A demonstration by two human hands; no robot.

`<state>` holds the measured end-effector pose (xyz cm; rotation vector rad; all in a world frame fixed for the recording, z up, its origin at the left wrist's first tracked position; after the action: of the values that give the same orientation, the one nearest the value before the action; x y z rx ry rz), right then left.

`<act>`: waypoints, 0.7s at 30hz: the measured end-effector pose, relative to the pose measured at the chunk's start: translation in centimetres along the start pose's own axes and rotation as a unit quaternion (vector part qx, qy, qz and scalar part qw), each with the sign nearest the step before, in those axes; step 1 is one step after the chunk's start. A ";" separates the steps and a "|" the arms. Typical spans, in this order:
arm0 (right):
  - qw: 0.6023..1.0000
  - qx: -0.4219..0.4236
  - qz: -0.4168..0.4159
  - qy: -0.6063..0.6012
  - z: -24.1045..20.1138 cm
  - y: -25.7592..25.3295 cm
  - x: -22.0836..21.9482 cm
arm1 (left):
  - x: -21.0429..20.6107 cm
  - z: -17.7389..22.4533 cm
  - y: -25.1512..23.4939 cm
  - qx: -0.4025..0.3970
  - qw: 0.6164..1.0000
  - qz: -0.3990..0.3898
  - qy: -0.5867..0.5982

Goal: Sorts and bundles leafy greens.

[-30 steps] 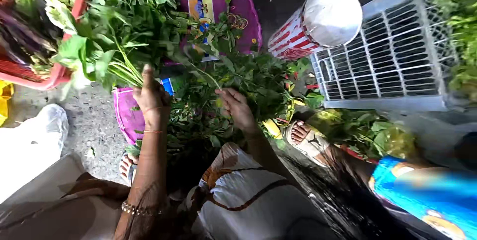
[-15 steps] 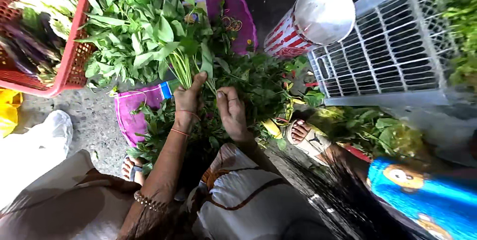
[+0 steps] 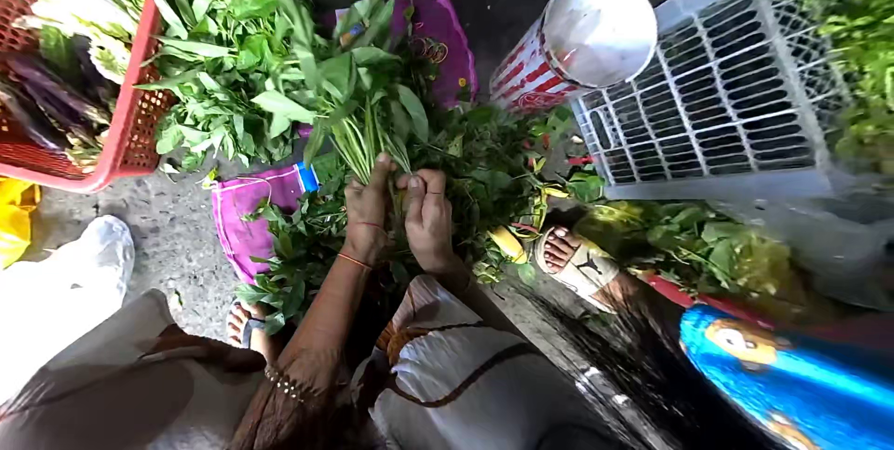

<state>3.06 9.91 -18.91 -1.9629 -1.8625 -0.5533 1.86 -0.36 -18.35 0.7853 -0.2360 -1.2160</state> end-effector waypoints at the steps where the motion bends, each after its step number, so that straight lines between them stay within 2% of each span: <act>1: 0.999 -0.017 -0.008 -0.040 0.4 0.1 0.5 | 0.5 0.6 -0.1 0.003 1.000 0.012 -0.009; 2: 0.997 -0.044 -0.007 -0.056 0.9 0.1 1.2 | 1.1 1.4 -0.3 0.005 1.000 0.018 -0.008; 6: 0.987 -0.091 0.101 0.081 4.6 -0.6 5.5 | 2.0 3.5 -0.7 -0.012 0.990 -0.028 0.139; 8: 0.984 -0.106 0.144 0.011 5.6 -0.7 6.5 | 1.6 3.6 -1.1 -0.036 0.977 -0.047 0.207; 11: 0.968 -0.081 0.169 -0.169 3.0 -0.3 5.5 | 0.1 3.2 -1.0 -0.071 0.970 -0.074 0.220; 13: 0.960 -0.035 0.131 -0.247 0.7 -0.3 3.7 | -1.3 2.0 0.0 -0.079 0.975 -0.105 0.179; 16: 0.961 -0.024 0.091 -0.258 -1.0 -1.5 1.3 | -3.4 -1.1 1.7 -0.021 0.992 -0.088 0.088; 18: 0.973 -0.063 0.079 -0.209 -0.5 -2.3 0.8 | -3.4 -1.4 1.5 0.007 0.996 -0.051 0.069; 20: 0.990 -0.090 -0.006 -0.112 -0.4 -2.3 1.2 | -2.4 -1.4 0.9 0.013 0.999 -0.031 0.029; 21: 0.995 -0.076 -0.049 -0.049 -0.6 -2.3 1.1 | -1.9 -1.4 0.6 0.012 0.999 -0.025 0.016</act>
<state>0.79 10.69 -17.84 -2.0354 -2.0404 -0.6573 2.40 1.99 -18.58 0.8347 -0.2058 -1.2492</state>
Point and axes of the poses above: each hand's wrist, its own y-axis away from the middle knuckle, its own x-axis out of the back of the hand, z = x × y, the point moved 3 cm from there along -y, towards the middle knuckle, and after that the axes turned 1 degree about -z, right-handed, at the moved point
